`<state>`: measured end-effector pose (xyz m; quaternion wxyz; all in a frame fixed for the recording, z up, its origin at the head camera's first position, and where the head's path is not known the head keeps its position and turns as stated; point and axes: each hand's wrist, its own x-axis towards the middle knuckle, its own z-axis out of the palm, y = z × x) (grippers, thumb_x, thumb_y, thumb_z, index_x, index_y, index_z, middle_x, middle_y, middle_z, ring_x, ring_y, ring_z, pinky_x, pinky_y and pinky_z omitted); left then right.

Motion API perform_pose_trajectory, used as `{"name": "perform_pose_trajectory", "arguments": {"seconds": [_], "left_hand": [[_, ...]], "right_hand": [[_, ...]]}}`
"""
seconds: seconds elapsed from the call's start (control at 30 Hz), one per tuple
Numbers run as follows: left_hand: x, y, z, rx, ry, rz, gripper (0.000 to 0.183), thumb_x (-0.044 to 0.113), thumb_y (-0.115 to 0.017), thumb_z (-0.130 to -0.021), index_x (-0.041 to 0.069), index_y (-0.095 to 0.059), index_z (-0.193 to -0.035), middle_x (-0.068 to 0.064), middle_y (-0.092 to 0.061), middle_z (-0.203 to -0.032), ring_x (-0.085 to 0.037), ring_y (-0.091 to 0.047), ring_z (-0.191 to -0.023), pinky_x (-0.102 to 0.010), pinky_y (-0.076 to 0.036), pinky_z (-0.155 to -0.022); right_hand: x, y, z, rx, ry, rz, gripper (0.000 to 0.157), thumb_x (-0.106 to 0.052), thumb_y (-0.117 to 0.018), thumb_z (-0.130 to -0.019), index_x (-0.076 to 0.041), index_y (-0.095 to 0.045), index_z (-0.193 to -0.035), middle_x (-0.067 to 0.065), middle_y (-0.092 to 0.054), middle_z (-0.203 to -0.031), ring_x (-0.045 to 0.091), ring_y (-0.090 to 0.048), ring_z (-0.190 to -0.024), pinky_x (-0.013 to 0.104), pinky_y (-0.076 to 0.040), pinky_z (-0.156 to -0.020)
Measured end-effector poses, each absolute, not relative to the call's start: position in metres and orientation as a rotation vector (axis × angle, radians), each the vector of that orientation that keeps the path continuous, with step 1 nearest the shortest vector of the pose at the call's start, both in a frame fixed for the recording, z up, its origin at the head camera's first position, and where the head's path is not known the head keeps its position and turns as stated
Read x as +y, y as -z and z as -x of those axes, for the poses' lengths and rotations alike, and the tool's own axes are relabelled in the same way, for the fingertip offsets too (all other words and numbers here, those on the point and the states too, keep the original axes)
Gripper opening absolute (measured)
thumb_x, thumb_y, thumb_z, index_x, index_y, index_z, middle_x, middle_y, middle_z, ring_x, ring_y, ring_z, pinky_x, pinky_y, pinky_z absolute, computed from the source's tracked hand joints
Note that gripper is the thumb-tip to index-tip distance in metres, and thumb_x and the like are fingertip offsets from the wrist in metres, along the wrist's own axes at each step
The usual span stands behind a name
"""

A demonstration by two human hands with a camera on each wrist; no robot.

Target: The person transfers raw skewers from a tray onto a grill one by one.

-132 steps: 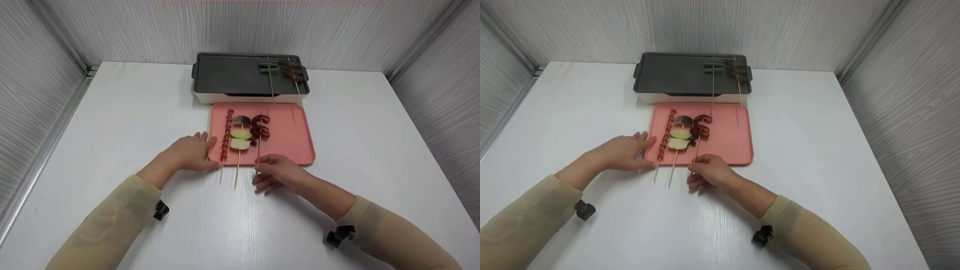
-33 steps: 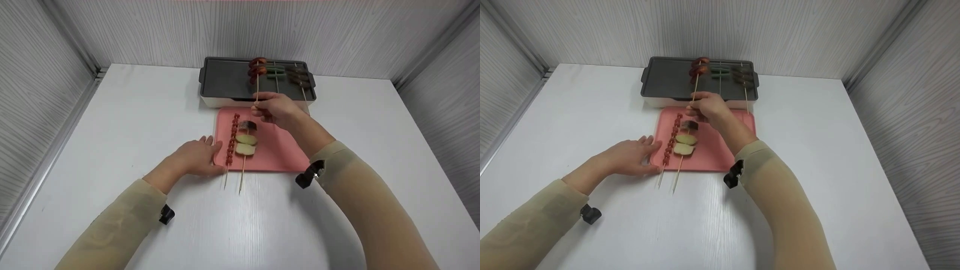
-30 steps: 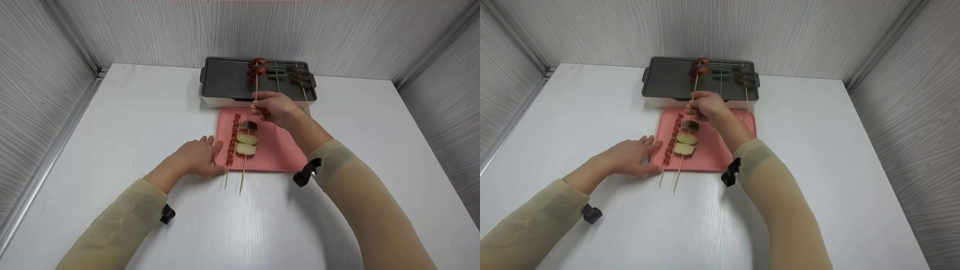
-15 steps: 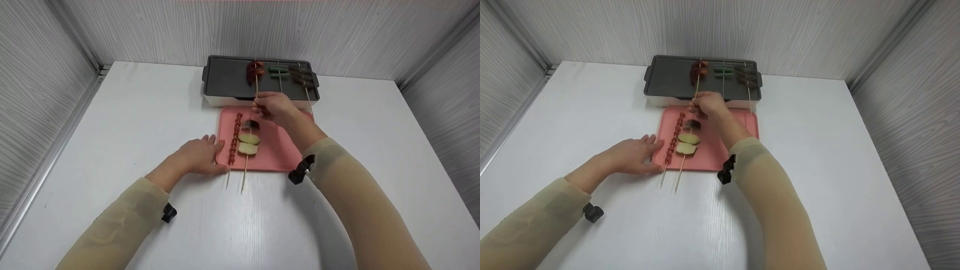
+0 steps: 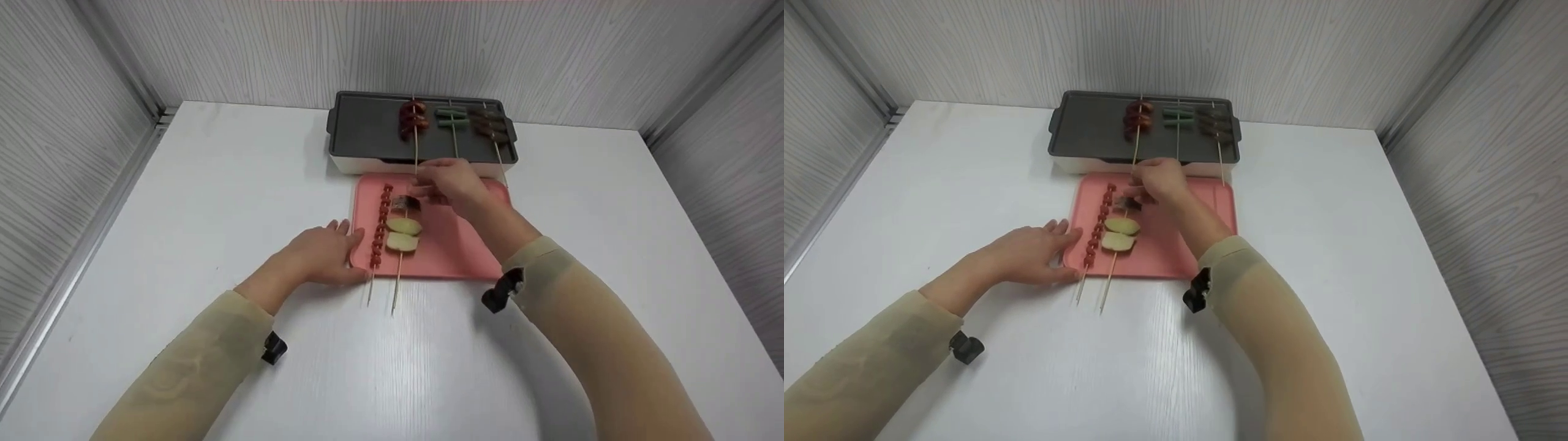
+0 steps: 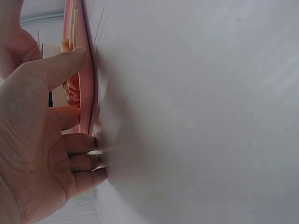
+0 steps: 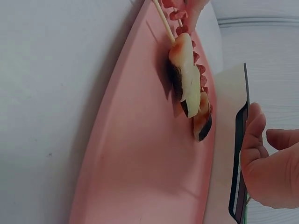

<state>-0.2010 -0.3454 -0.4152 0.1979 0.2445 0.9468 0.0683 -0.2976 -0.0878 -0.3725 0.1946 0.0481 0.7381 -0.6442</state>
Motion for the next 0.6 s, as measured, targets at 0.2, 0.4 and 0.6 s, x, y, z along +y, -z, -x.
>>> {"name": "perform_pose_trajectory", "arguments": {"seconds": [0.2, 0.4, 0.6], "left_hand": [[-0.344, 0.417, 0.201, 2.641, -0.196, -0.690, 0.094, 0.064, -0.057, -0.099, 0.005, -0.029, -0.167, -0.032, -0.024, -0.167, -0.050, -0.024, -0.156, -0.059, -0.027, -0.125], [-0.344, 0.416, 0.201, 2.643, -0.201, -0.694, 0.095, 0.065, -0.056, -0.099, 0.005, -0.030, -0.167, -0.032, -0.024, -0.167, -0.050, -0.024, -0.156, -0.060, -0.028, -0.125], [-0.346, 0.416, 0.200, 2.647, -0.210, -0.695, 0.095, 0.065, -0.056, -0.099, 0.004, -0.029, -0.167, -0.032, -0.024, -0.167, -0.050, -0.023, -0.156, -0.059, -0.028, -0.125]], "right_hand": [[-0.067, 0.371, 0.268, 2.370, 1.619, 0.108, 0.038, -0.022, -0.058, -0.110, -0.005, -0.062, -0.145, 0.020, -0.071, -0.121, 0.022, -0.078, -0.093, 0.038, -0.064, -0.085], [-0.032, 0.369, 0.239, 2.722, 1.328, 0.410, 0.033, -0.022, -0.061, -0.109, -0.005, -0.068, -0.137, 0.015, -0.074, -0.116, 0.024, -0.078, -0.090, 0.037, -0.063, -0.077], [0.003, 0.369, 0.217, 2.897, 1.057, 0.500, 0.033, -0.019, -0.065, -0.106, 0.000, -0.070, -0.133, 0.014, -0.076, -0.116, 0.030, -0.074, -0.100, 0.047, -0.060, -0.088]]}}
